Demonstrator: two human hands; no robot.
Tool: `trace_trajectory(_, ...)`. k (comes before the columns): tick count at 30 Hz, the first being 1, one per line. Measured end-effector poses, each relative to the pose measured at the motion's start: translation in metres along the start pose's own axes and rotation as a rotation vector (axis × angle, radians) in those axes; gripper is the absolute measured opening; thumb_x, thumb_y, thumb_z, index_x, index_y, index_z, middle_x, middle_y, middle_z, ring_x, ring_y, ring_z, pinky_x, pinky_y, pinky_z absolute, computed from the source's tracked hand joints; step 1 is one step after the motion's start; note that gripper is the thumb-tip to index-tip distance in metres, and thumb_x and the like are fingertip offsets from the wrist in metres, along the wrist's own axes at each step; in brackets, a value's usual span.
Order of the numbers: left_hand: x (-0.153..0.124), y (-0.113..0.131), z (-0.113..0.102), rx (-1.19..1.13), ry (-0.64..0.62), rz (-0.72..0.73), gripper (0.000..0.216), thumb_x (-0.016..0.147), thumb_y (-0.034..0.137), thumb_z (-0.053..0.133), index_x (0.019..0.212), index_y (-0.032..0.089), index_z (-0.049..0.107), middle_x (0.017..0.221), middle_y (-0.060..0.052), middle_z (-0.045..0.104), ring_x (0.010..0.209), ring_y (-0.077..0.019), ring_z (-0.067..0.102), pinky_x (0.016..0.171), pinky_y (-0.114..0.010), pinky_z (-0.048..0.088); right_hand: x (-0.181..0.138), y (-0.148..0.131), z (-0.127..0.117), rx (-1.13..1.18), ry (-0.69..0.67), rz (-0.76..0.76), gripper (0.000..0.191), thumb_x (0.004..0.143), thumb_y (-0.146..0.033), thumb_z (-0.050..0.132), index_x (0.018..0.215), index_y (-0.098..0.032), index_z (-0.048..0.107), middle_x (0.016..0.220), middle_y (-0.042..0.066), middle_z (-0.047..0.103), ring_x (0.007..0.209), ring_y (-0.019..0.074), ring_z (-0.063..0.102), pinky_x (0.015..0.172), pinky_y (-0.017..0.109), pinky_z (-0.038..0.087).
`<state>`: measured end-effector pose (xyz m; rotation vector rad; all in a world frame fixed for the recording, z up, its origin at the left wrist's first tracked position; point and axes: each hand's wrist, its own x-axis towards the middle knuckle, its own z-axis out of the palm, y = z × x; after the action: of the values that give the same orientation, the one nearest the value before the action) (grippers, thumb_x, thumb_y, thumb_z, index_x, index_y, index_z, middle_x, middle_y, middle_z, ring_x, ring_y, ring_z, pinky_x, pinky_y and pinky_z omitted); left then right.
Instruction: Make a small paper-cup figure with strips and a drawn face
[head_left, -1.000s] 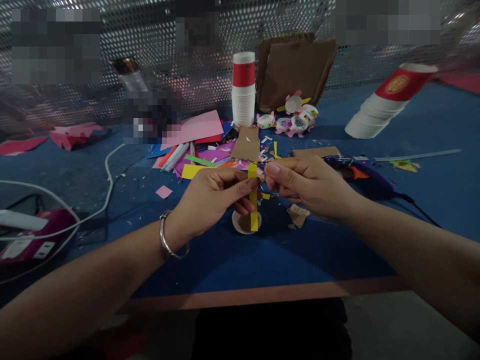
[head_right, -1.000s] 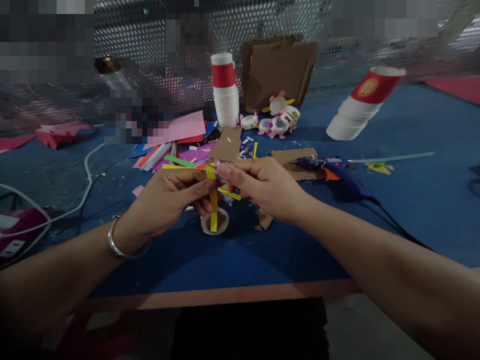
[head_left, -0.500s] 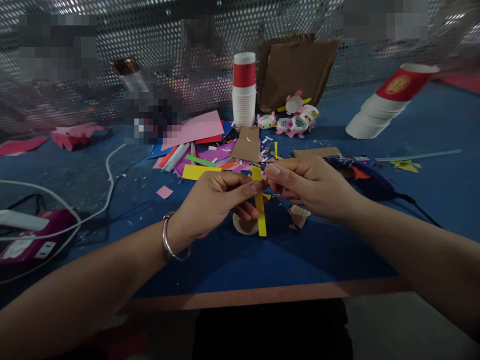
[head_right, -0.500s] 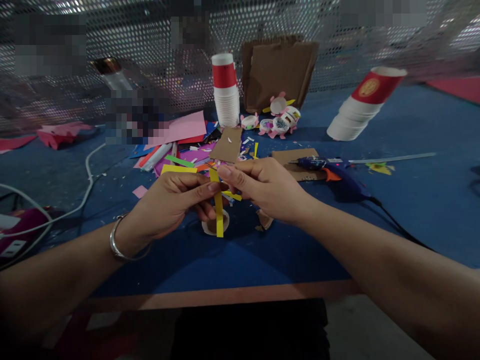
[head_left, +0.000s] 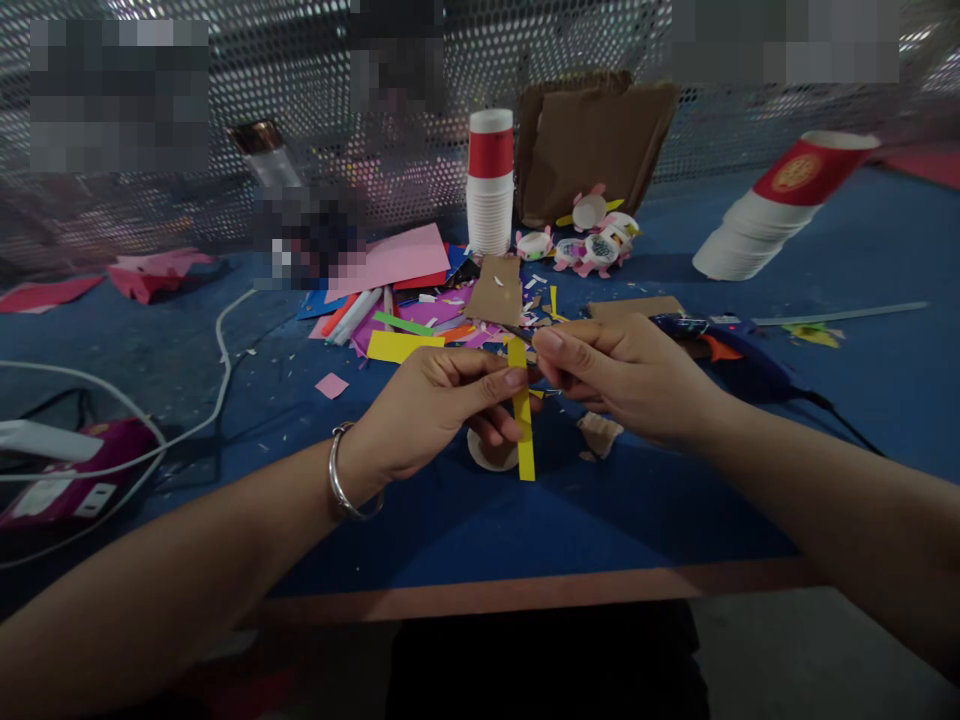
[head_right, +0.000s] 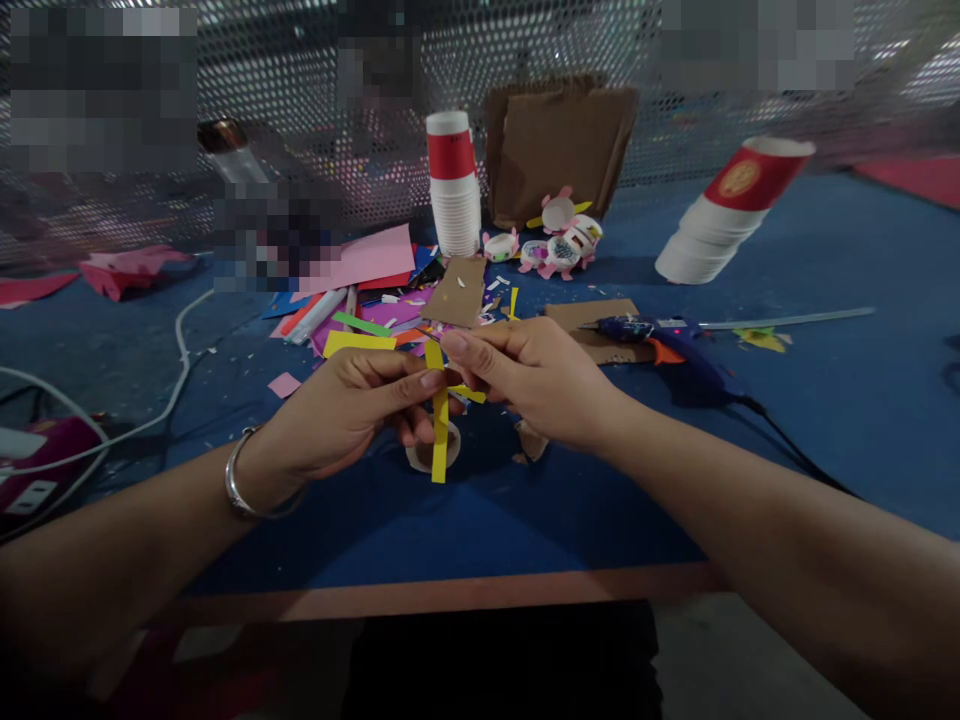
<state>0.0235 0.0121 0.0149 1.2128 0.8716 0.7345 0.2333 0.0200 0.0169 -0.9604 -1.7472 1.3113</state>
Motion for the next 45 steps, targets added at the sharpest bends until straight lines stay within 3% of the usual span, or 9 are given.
trace_trajectory(13,-0.002,0.004,-0.005,0.193,0.018,0.087,0.034,0.085,0.045,0.089,0.081,0.014,0.075,0.062,-0.002,0.075,0.048,-0.0081,0.066,0.046,-0.014,0.051,0.000,0.003,-0.005,-0.083,-0.009,-0.046,0.065,0.093,-0.081,0.065,0.068,-0.021,0.058,0.058,-0.007,0.034,0.054,0.0090,0.035,0.048,0.026,0.024)
trace_trajectory(26,-0.004,0.009,-0.004,0.300,0.031,0.102,0.031,0.085,0.042,0.088,0.077,0.015,0.075,0.056,0.002,0.066,0.047,-0.0068,0.060,0.043,-0.014,0.046,-0.001,0.002,-0.006,-0.107,-0.030,-0.035,0.063,0.095,-0.076,0.066,0.067,-0.020,0.056,0.057,-0.007,0.034,0.052,0.0083,0.032,0.048,0.026,0.022)
trace_trajectory(32,-0.005,0.009,-0.004,0.308,0.036,0.094,0.028,0.085,0.039,0.088,0.076,0.015,0.077,0.056,0.002,0.066,0.047,-0.0065,0.059,0.043,-0.013,0.044,0.000,0.002,-0.007,-0.141,0.022,-0.032,0.064,0.093,-0.079,0.065,0.066,-0.022,0.056,0.056,-0.007,0.035,0.052,0.0100,0.035,0.050,0.029,0.024)
trace_trajectory(35,-0.003,0.011,-0.009,0.307,0.101,0.153,0.025,0.090,0.036,0.082,0.077,0.015,0.077,0.063,0.001,0.069,0.048,-0.0054,0.058,0.044,-0.013,0.043,0.001,0.005,-0.015,-0.319,0.113,-0.026,0.067,0.095,-0.083,0.058,0.067,-0.022,0.057,0.055,-0.005,0.037,0.052,0.0112,0.035,0.052,0.030,0.024)
trace_trajectory(38,-0.002,0.015,-0.017,0.288,0.216,0.201,0.023,0.091,0.034,0.079,0.076,0.016,0.076,0.064,0.001,0.068,0.049,-0.0054,0.056,0.045,-0.014,0.043,0.005,0.006,-0.024,-0.665,0.167,-0.006,0.066,0.100,-0.077,0.055,0.064,-0.023,0.052,0.056,-0.002,0.044,0.054,0.0131,0.040,0.055,0.032,0.024)
trace_trajectory(41,-0.003,0.023,-0.023,0.263,0.293,0.226,0.019,0.088,0.031,0.081,0.076,0.017,0.076,0.060,0.001,0.064,0.048,-0.0060,0.054,0.044,-0.015,0.041,0.008,0.006,-0.026,-0.947,0.128,0.070,0.058,0.105,-0.065,0.053,0.065,-0.023,0.049,0.060,0.001,0.052,0.059,0.0159,0.046,0.059,0.034,0.026)
trace_trajectory(45,-0.005,0.033,-0.025,0.238,0.361,0.281,0.008,0.085,0.024,0.081,0.083,0.017,0.078,0.063,0.001,0.067,0.050,-0.0066,0.056,0.046,-0.016,0.042,0.009,0.004,-0.019,-1.135,0.017,0.291,0.049,0.107,-0.060,0.049,0.077,-0.022,0.059,0.071,0.006,0.065,0.064,0.0205,0.055,0.058,0.034,0.027)
